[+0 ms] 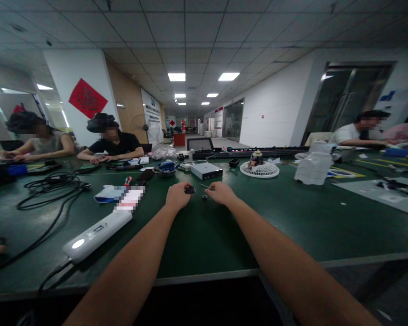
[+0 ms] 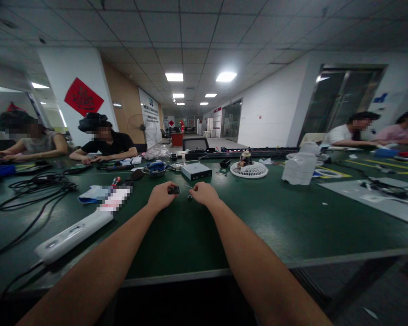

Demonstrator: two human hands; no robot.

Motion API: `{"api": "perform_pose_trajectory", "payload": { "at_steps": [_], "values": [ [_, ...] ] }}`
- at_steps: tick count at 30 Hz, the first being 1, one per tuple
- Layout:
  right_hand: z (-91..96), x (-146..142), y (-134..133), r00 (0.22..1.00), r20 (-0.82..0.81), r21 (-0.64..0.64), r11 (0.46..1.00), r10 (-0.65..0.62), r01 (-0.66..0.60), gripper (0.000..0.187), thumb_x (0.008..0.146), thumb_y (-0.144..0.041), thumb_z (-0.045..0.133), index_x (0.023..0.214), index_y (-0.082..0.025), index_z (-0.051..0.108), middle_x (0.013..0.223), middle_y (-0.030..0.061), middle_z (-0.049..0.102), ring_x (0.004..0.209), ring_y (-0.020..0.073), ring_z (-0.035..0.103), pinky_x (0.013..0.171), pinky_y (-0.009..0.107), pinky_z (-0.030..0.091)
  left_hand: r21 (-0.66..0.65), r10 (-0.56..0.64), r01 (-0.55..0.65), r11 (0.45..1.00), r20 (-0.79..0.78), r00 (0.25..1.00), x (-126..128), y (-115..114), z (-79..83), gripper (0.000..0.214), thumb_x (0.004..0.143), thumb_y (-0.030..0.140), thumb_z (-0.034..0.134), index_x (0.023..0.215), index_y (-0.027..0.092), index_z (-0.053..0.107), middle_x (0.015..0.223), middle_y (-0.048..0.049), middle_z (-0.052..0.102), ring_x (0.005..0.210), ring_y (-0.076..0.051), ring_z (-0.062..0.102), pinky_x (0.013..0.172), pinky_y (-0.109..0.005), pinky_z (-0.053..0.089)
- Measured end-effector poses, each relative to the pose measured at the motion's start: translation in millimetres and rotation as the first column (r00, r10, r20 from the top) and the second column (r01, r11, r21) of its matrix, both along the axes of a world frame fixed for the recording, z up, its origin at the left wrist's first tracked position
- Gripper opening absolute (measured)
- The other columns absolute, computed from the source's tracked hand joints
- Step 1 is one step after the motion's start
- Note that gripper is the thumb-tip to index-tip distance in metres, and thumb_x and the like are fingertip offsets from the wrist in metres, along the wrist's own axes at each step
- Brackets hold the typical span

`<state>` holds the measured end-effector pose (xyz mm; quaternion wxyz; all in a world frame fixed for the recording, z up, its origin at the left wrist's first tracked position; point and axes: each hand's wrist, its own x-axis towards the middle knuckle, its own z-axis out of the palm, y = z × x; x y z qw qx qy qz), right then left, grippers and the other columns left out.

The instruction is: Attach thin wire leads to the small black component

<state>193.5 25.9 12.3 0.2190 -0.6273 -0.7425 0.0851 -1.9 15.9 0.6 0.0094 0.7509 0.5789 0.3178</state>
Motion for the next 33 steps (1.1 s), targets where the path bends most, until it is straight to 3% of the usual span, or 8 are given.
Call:
{"api": "perform_pose_trajectory", "payload": {
  "at_steps": [6, 10, 13, 16, 22, 33],
  "values": [
    [-9.1, -9.4, 0.6, 0.999, 0.032, -0.025, 0.999, 0.038, -0.037, 0.028, 0.069, -0.047, 0.074, 0.086, -0.024, 0.074, 0.087, 0.0057, 0.072, 0.082, 0.0209, 0.065, 0.067, 0.027, 0.045, -0.040, 0.017, -0.018, 0.999, -0.019, 1.000, 2.5, -1.0, 1.1, 0.031, 0.073, 0.026, 0.072, 0.104, 0.025, 0.068, 0.103, -0.0027, 0.073, 0.095, -0.020, 0.066, 0.084, -0.029, 0.048],
    [-12.4, -12.8, 3.7, 1.000, -0.007, -0.004, 1.000, -0.020, 0.020, 0.021, 0.076, -0.041, 0.069, 0.078, -0.020, 0.073, 0.083, 0.0090, 0.072, 0.080, 0.0211, 0.066, 0.069, 0.027, 0.046, -0.038, 0.009, -0.010, 0.999, -0.027, 1.000, 2.3, -1.0, 1.2, 0.032, 0.071, 0.027, 0.073, 0.103, 0.025, 0.068, 0.103, -0.0030, 0.073, 0.095, -0.021, 0.066, 0.084, -0.031, 0.048],
    [-13.0, -10.3, 8.0, 0.981, -0.191, 0.003, 1.000, 0.011, -0.011, 0.021, 0.083, -0.036, 0.063, 0.078, -0.017, 0.071, 0.083, 0.0104, 0.072, 0.082, 0.0205, 0.067, 0.072, 0.027, 0.047, -0.040, 0.001, -0.002, 0.999, -0.016, 1.000, 1.7, -0.3, 0.5, 0.031, 0.071, 0.026, 0.073, 0.102, 0.025, 0.068, 0.101, -0.0023, 0.073, 0.094, -0.021, 0.066, 0.083, -0.030, 0.049],
    [-12.5, -7.4, 11.6, 0.930, -0.362, -0.011, 0.997, 0.064, -0.073, 0.016, 0.086, -0.027, 0.059, 0.090, -0.016, 0.070, 0.085, 0.0068, 0.073, 0.080, 0.0156, 0.067, 0.073, 0.024, 0.047, -0.041, -0.024, 0.024, 0.999, -0.003, 1.000, 2.0, 1.0, -1.1, 0.034, 0.071, 0.025, 0.073, 0.105, 0.025, 0.067, 0.101, -0.0019, 0.073, 0.094, -0.020, 0.066, 0.083, -0.029, 0.049],
    [-12.3, -10.2, 12.1, 0.859, -0.490, 0.010, 0.987, 0.147, -0.163, 0.014, 0.080, -0.018, 0.065, 0.093, -0.014, 0.069, 0.085, 0.0045, 0.073, 0.077, 0.0120, 0.065, 0.073, 0.021, 0.047, -0.018, -0.116, 0.115, 0.993, -0.026, 0.993, 5.3, 1.9, -2.0, 0.041, 0.070, 0.024, 0.073, 0.111, 0.024, 0.067, 0.107, -0.0037, 0.072, 0.099, -0.021, 0.065, 0.088, -0.028, 0.048],
    [-13.9, -9.7, 11.1, 0.848, -0.452, 0.125, 0.960, 0.278, -0.249, 0.015, 0.074, -0.023, 0.067, 0.086, -0.015, 0.073, 0.074, 0.0006, 0.069, 0.070, 0.0135, 0.058, 0.067, 0.024, 0.042, 0.060, -0.186, 0.187, 0.980, -0.032, 0.982, 7.4, -2.7, 1.3, 0.032, 0.067, 0.020, 0.075, 0.099, 0.021, 0.069, 0.099, -0.0035, 0.072, 0.090, -0.020, 0.065, 0.081, -0.028, 0.049]
  ]
}}
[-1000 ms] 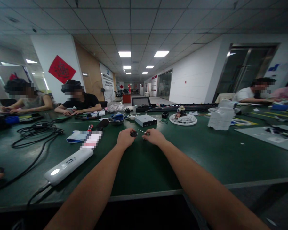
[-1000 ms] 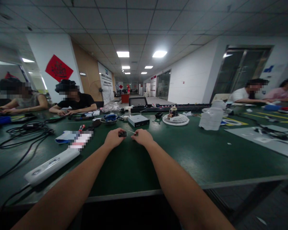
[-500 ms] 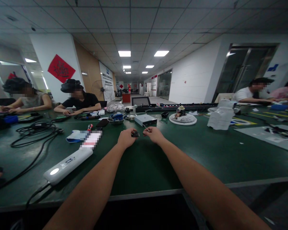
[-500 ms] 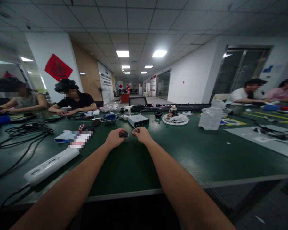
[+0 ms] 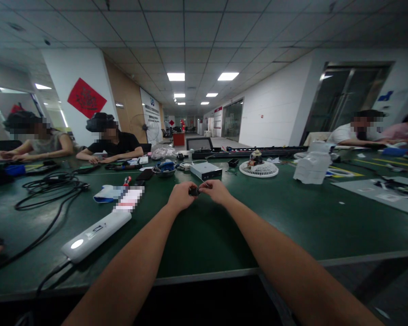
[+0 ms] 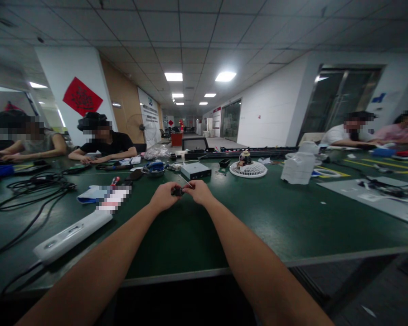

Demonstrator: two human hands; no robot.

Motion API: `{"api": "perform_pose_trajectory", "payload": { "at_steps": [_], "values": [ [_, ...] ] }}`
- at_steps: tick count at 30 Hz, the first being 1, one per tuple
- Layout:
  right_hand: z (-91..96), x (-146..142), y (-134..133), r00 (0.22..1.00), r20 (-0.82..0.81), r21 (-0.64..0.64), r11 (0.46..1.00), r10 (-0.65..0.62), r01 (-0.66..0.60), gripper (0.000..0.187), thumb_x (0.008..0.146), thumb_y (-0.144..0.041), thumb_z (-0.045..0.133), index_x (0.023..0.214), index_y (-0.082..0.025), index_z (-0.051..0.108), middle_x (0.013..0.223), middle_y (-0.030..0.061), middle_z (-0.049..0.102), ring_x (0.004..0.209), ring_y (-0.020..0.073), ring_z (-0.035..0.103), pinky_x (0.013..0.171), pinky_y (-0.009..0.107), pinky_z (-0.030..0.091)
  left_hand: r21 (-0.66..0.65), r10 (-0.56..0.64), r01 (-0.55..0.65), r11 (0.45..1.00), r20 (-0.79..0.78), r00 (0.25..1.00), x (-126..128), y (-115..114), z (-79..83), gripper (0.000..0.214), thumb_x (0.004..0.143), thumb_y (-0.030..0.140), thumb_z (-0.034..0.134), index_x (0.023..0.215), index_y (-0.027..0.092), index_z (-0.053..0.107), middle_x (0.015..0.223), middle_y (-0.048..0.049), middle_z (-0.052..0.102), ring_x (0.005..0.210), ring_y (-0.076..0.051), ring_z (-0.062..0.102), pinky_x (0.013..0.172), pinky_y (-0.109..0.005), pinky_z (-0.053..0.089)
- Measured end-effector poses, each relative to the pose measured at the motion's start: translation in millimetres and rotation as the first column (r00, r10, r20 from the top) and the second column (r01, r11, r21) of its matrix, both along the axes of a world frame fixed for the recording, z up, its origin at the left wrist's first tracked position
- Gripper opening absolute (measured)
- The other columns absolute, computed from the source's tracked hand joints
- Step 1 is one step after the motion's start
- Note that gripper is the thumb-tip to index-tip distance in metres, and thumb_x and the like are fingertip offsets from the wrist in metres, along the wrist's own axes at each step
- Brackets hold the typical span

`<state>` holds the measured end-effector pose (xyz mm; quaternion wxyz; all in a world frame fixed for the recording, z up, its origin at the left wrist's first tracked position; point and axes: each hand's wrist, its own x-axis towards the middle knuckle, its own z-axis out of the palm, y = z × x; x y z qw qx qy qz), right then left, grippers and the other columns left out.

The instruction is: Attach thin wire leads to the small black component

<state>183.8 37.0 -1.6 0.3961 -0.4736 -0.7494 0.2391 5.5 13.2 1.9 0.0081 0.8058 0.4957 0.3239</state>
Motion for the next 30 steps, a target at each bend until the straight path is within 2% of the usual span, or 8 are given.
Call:
{"api": "perform_pose_trajectory", "payload": {
  "at_steps": [3, 8, 12, 18, 22, 30],
  "values": [
    [2.1, -0.3, -2.7, 1.000, 0.016, -0.010, 1.000, -0.003, 0.003, 0.015, 0.073, -0.025, 0.070, 0.085, -0.016, 0.074, 0.073, 0.0005, 0.069, 0.070, 0.0137, 0.059, 0.065, 0.024, 0.041, 0.007, -0.022, 0.022, 1.000, -0.003, 1.000, -0.7, 1.6, -1.6, 0.032, 0.065, 0.022, 0.076, 0.096, 0.022, 0.070, 0.094, -0.0027, 0.072, 0.085, -0.019, 0.065, 0.079, -0.028, 0.049],
    [4.3, 2.2, -5.1, 0.987, 0.126, 0.054, 0.994, -0.104, 0.097, 0.013, 0.069, -0.029, 0.075, 0.078, -0.020, 0.075, 0.073, 0.0000, 0.069, 0.071, 0.0144, 0.059, 0.063, 0.024, 0.039, 0.043, -0.097, 0.097, 0.994, -0.001, 0.995, -3.2, 3.2, -3.7, 0.030, 0.065, 0.020, 0.076, 0.095, 0.022, 0.070, 0.091, -0.0018, 0.072, 0.083, -0.018, 0.064, 0.079, -0.027, 0.049],
    [4.9, 3.7, -5.1, 0.971, 0.198, 0.032, 0.991, -0.136, 0.133, 0.015, 0.070, -0.033, 0.075, 0.077, -0.020, 0.075, 0.071, 0.0007, 0.069, 0.067, 0.0139, 0.058, 0.058, 0.024, 0.036, 0.071, -0.118, 0.118, 0.990, 0.002, 0.993, -3.7, 2.6, -3.8, 0.028, 0.066, 0.019, 0.075, 0.094, 0.021, 0.070, 0.093, -0.0020, 0.073, 0.086, -0.018, 0.064, 0.079, -0.027, 0.048],
    [1.5, 3.2, -2.7, 0.989, 0.136, -0.074, 0.995, -0.056, 0.067, 0.019, 0.077, -0.035, 0.069, 0.083, -0.017, 0.073, 0.076, 0.0016, 0.072, 0.068, 0.0124, 0.060, 0.059, 0.021, 0.037, 0.041, -0.090, 0.087, 0.995, 0.052, 0.995, -2.1, -1.2, -2.0, 0.028, 0.067, 0.023, 0.075, 0.094, 0.021, 0.068, 0.091, -0.0017, 0.072, 0.083, -0.018, 0.065, 0.075, -0.027, 0.049],
    [2.4, 3.0, -4.7, 0.983, 0.181, -0.148, 0.988, -0.007, 0.034, 0.031, 0.085, -0.042, 0.058, 0.079, -0.016, 0.074, 0.071, 0.0026, 0.072, 0.061, 0.0117, 0.056, 0.054, 0.022, 0.034, 0.032, -0.122, 0.120, 0.992, 0.087, 0.989, -0.6, -4.7, 0.6, 0.027, 0.069, 0.019, 0.072, 0.096, 0.021, 0.068, 0.092, -0.0012, 0.073, 0.084, -0.017, 0.066, 0.076, -0.026, 0.050],
    [5.4, 5.8, -6.4, 0.980, 0.197, -0.112, 0.992, -0.037, 0.060, 0.038, 0.081, -0.049, 0.060, 0.073, -0.015, 0.077, 0.058, 0.0014, 0.065, 0.052, 0.0108, 0.046, 0.051, 0.025, 0.027, 0.060, -0.202, 0.199, 0.978, 0.053, 0.978, 0.0, -7.4, 2.9, 0.028, 0.073, 0.016, 0.068, 0.100, 0.023, 0.069, 0.096, -0.0006, 0.073, 0.088, -0.017, 0.066, 0.081, -0.027, 0.050]
  ]
}}
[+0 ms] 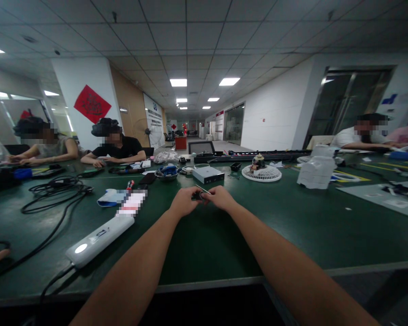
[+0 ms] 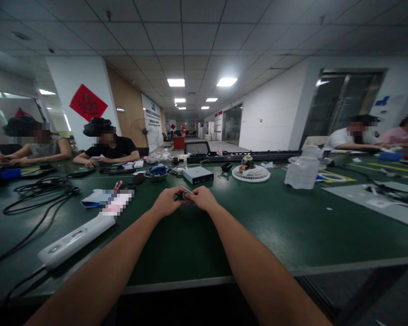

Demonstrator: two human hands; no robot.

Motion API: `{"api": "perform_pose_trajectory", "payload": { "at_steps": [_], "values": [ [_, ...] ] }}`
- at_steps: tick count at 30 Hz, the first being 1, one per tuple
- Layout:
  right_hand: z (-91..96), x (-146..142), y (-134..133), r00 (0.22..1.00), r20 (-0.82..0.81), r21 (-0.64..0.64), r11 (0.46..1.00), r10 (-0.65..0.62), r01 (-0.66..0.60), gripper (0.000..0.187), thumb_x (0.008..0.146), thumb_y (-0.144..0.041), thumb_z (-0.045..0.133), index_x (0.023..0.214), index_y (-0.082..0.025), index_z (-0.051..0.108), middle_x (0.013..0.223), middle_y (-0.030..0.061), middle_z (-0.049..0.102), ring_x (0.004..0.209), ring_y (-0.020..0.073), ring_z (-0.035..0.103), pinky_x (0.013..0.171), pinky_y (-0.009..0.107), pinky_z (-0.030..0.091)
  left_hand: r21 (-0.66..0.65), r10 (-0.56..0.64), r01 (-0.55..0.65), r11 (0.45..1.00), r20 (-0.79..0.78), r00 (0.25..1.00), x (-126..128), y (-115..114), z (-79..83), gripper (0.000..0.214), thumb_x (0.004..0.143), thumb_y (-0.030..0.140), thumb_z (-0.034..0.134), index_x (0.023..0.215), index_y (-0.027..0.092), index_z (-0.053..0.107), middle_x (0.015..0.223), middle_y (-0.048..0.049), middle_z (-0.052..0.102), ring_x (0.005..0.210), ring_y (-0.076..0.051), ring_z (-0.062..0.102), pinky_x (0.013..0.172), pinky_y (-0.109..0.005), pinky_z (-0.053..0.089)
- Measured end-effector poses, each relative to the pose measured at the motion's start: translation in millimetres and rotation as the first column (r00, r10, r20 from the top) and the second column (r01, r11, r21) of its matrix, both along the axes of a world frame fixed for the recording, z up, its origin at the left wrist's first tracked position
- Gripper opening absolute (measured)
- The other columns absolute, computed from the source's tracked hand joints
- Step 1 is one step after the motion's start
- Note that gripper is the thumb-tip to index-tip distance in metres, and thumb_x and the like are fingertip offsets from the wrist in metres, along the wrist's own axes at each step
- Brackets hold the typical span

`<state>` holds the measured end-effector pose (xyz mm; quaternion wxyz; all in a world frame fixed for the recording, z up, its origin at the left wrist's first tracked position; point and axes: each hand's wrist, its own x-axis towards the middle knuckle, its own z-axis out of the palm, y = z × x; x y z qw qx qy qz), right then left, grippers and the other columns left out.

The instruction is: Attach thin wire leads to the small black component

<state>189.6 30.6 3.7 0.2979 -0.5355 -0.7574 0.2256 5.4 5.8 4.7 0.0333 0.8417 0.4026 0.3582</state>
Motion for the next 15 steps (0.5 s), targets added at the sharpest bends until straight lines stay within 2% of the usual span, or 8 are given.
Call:
{"api": "perform_pose_trajectory", "payload": {
  "at_steps": [3, 7, 12, 15],
  "values": [
    [-0.7, 1.5, 0.5, 0.999, -0.043, -0.009, 0.999, 0.030, -0.030, 0.039, 0.080, -0.049, 0.061, 0.073, -0.015, 0.077, 0.055, 0.0005, 0.063, 0.051, 0.0102, 0.044, 0.050, 0.024, 0.027, 0.004, 0.011, -0.011, 1.000, -0.002, 1.000, 0.5, 0.7, -0.9, 0.029, 0.074, 0.016, 0.067, 0.102, 0.023, 0.069, 0.099, -0.0020, 0.073, 0.091, -0.019, 0.066, 0.085, -0.029, 0.050],
    [-1.3, 2.1, -1.3, 0.993, -0.098, -0.062, 0.996, 0.064, -0.071, 0.034, 0.077, -0.045, 0.064, 0.074, -0.014, 0.077, 0.062, 0.0023, 0.067, 0.055, 0.0106, 0.048, 0.052, 0.023, 0.030, 0.006, -0.014, 0.015, 1.000, -0.023, 1.000, 0.2, 3.2, -2.4, 0.031, 0.074, 0.015, 0.066, 0.104, 0.022, 0.070, 0.103, -0.0033, 0.072, 0.096, -0.019, 0.065, 0.091, -0.031, 0.049],
    [3.3, -2.5, -6.3, 0.999, -0.035, -0.100, 0.995, -0.034, 0.031, 0.038, 0.079, -0.048, 0.062, 0.072, -0.013, 0.075, 0.059, 0.0026, 0.065, 0.052, 0.0109, 0.049, 0.049, 0.024, 0.030, 0.054, -0.010, 0.011, 0.998, -0.026, 1.000, -1.7, 5.8, -1.7, 0.032, 0.074, 0.017, 0.067, 0.106, 0.022, 0.070, 0.107, -0.0035, 0.072, 0.099, -0.020, 0.065, 0.092, -0.031, 0.049],
    [4.7, -4.8, -4.6, 0.997, 0.018, -0.101, 0.992, -0.071, 0.072, 0.039, 0.080, -0.051, 0.061, 0.077, -0.014, 0.074, 0.061, 0.0021, 0.064, 0.055, 0.0118, 0.051, 0.050, 0.024, 0.030, 0.071, 0.017, -0.014, 0.997, -0.043, 0.999, -1.3, 5.9, -0.7, 0.032, 0.073, 0.017, 0.068, 0.104, 0.023, 0.070, 0.104, -0.0032, 0.072, 0.097, -0.020, 0.065, 0.093, -0.032, 0.048]
  ]
}}
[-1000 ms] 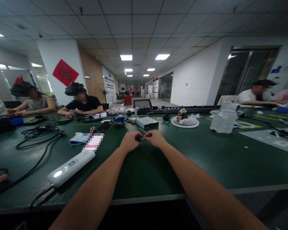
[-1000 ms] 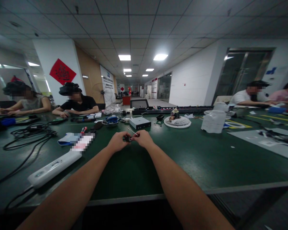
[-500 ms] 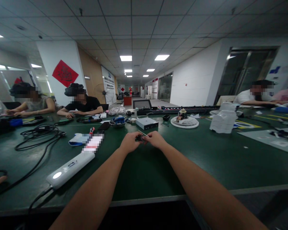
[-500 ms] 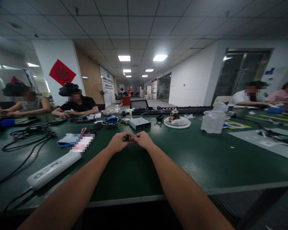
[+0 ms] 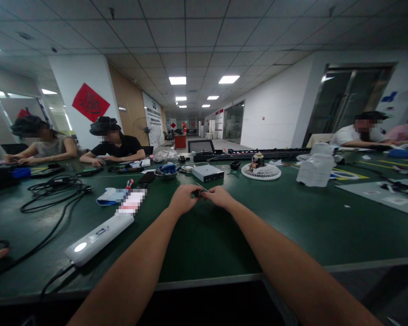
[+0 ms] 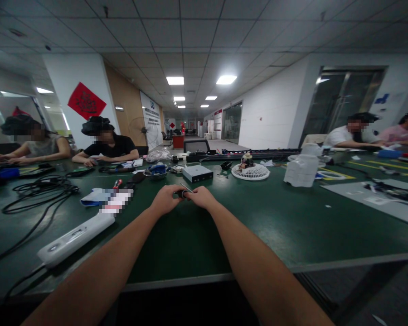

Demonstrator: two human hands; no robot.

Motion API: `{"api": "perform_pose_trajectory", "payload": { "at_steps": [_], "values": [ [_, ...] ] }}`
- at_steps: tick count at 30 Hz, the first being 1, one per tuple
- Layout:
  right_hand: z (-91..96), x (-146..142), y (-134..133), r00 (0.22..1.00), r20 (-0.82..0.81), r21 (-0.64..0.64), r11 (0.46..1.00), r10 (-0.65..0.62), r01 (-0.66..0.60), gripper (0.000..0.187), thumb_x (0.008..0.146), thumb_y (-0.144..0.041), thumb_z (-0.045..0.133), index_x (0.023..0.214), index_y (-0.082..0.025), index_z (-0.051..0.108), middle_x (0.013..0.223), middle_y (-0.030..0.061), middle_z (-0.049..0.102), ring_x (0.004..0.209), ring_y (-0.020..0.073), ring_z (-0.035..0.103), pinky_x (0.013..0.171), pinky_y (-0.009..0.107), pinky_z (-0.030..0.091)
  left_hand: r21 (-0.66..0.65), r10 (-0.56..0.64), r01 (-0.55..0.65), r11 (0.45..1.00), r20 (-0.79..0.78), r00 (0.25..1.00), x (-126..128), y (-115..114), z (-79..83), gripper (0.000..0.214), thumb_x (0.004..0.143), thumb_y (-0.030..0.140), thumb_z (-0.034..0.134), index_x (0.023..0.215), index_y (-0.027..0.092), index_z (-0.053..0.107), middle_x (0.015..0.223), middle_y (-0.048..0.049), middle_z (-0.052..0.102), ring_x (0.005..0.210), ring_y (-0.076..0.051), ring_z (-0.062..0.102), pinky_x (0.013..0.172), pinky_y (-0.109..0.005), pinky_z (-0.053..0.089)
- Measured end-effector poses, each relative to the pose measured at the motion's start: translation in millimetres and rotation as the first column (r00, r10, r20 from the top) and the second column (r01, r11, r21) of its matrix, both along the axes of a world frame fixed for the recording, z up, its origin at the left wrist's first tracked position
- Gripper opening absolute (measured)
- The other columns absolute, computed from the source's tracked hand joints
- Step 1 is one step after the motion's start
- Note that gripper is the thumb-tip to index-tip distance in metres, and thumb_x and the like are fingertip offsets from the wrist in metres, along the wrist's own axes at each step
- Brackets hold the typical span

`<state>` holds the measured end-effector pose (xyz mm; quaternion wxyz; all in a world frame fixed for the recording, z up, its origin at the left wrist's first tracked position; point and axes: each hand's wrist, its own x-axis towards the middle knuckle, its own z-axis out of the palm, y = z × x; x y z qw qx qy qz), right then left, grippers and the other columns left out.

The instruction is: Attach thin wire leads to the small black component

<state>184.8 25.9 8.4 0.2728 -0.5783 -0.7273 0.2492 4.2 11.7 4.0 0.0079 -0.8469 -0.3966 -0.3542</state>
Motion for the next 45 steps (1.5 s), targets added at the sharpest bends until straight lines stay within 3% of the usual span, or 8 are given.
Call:
{"api": "perform_pose_trajectory", "payload": {
  "at_steps": [5, 12, 15, 19, 25, 30, 35, 45],
  "values": [
    [-2.3, 8.0, 8.7, 0.986, 0.130, 0.176, 0.981, -0.102, 0.079, 0.030, 0.087, -0.038, 0.057, 0.102, -0.015, 0.069, 0.092, 0.0083, 0.070, 0.079, 0.0168, 0.061, 0.065, 0.023, 0.040, -0.055, 0.175, -0.172, 0.984, 0.044, 0.984, 1.7, 0.5, -0.7, 0.031, 0.072, 0.017, 0.069, 0.103, 0.022, 0.070, 0.102, -0.0051, 0.072, 0.094, -0.021, 0.065, 0.086, -0.030, 0.050],
    [0.3, 19.7, 11.1, 0.965, 0.259, 0.239, 0.966, 0.036, -0.100, 0.026, 0.090, -0.029, 0.053, 0.101, -0.022, 0.075, 0.101, 0.0071, 0.072, 0.091, 0.0202, 0.063, 0.077, 0.026, 0.043, -0.142, 0.361, -0.354, 0.925, 0.026, 0.932, -6.8, 3.8, -3.2, 0.029, 0.069, 0.019, 0.072, 0.098, 0.022, 0.070, 0.099, -0.0062, 0.071, 0.090, -0.022, 0.065, 0.081, -0.031, 0.050],
    [1.5, 18.4, 9.6, 0.952, 0.298, 0.272, 0.950, 0.066, -0.152, 0.028, 0.089, -0.028, 0.052, 0.104, -0.024, 0.075, 0.103, 0.0060, 0.073, 0.092, 0.0211, 0.064, 0.077, 0.026, 0.044, -0.173, 0.334, -0.324, 0.930, 0.026, 0.942, -7.1, 5.4, -5.1, 0.031, 0.068, 0.020, 0.072, 0.099, 0.023, 0.070, 0.098, -0.0044, 0.072, 0.089, -0.022, 0.065, 0.080, -0.030, 0.050],
    [2.9, 17.7, 7.3, 0.945, 0.328, 0.301, 0.948, -0.002, -0.102, 0.027, 0.088, -0.030, 0.053, 0.103, -0.026, 0.075, 0.100, 0.0063, 0.073, 0.089, 0.0222, 0.064, 0.073, 0.027, 0.044, -0.133, 0.268, -0.266, 0.955, -0.004, 0.964, -5.1, 4.8, -4.9, 0.034, 0.067, 0.020, 0.073, 0.100, 0.024, 0.070, 0.098, -0.0035, 0.071, 0.090, -0.021, 0.064, 0.081, -0.030, 0.049],
    [5.3, 15.9, 6.3, 0.962, 0.267, 0.251, 0.961, 0.050, -0.120, 0.024, 0.085, -0.032, 0.057, 0.096, -0.026, 0.077, 0.095, 0.0041, 0.074, 0.088, 0.0203, 0.064, 0.072, 0.026, 0.044, -0.115, 0.273, -0.271, 0.956, -0.002, 0.962, -5.1, 2.9, -2.4, 0.033, 0.068, 0.019, 0.072, 0.100, 0.023, 0.071, 0.101, -0.0047, 0.069, 0.092, -0.021, 0.063, 0.083, -0.030, 0.049],
    [5.8, 14.3, 3.4, 0.965, 0.256, 0.271, 0.963, -0.052, -0.020, 0.025, 0.084, -0.033, 0.058, 0.096, -0.024, 0.077, 0.095, 0.0070, 0.074, 0.086, 0.0215, 0.065, 0.070, 0.027, 0.043, -0.124, 0.267, -0.266, 0.956, -0.013, 0.964, -5.3, 3.0, -3.2, 0.034, 0.068, 0.020, 0.073, 0.102, 0.024, 0.071, 0.103, -0.0042, 0.068, 0.091, -0.020, 0.062, 0.083, -0.029, 0.049],
    [9.6, 13.8, -1.9, 0.972, 0.234, 0.198, 0.980, -0.017, -0.031, 0.023, 0.081, -0.034, 0.059, 0.086, -0.024, 0.079, 0.080, 0.0052, 0.074, 0.076, 0.0191, 0.064, 0.062, 0.025, 0.040, -0.118, 0.250, -0.252, 0.960, -0.033, 0.968, -6.0, 4.4, -5.2, 0.035, 0.067, 0.020, 0.073, 0.102, 0.024, 0.071, 0.102, -0.0038, 0.068, 0.091, -0.020, 0.062, 0.083, -0.029, 0.049],
    [10.7, 8.9, -7.2, 0.933, 0.345, 0.240, 0.971, -0.105, 0.021, 0.023, 0.079, -0.033, 0.058, 0.084, -0.026, 0.080, 0.084, 0.0076, 0.074, 0.076, 0.0218, 0.065, 0.062, 0.027, 0.040, -0.115, 0.239, -0.243, 0.963, -0.050, 0.970, -4.2, 0.9, -2.5, 0.033, 0.068, 0.017, 0.071, 0.101, 0.025, 0.072, 0.101, -0.0042, 0.069, 0.093, -0.021, 0.062, 0.087, -0.029, 0.048]
  ]
}}
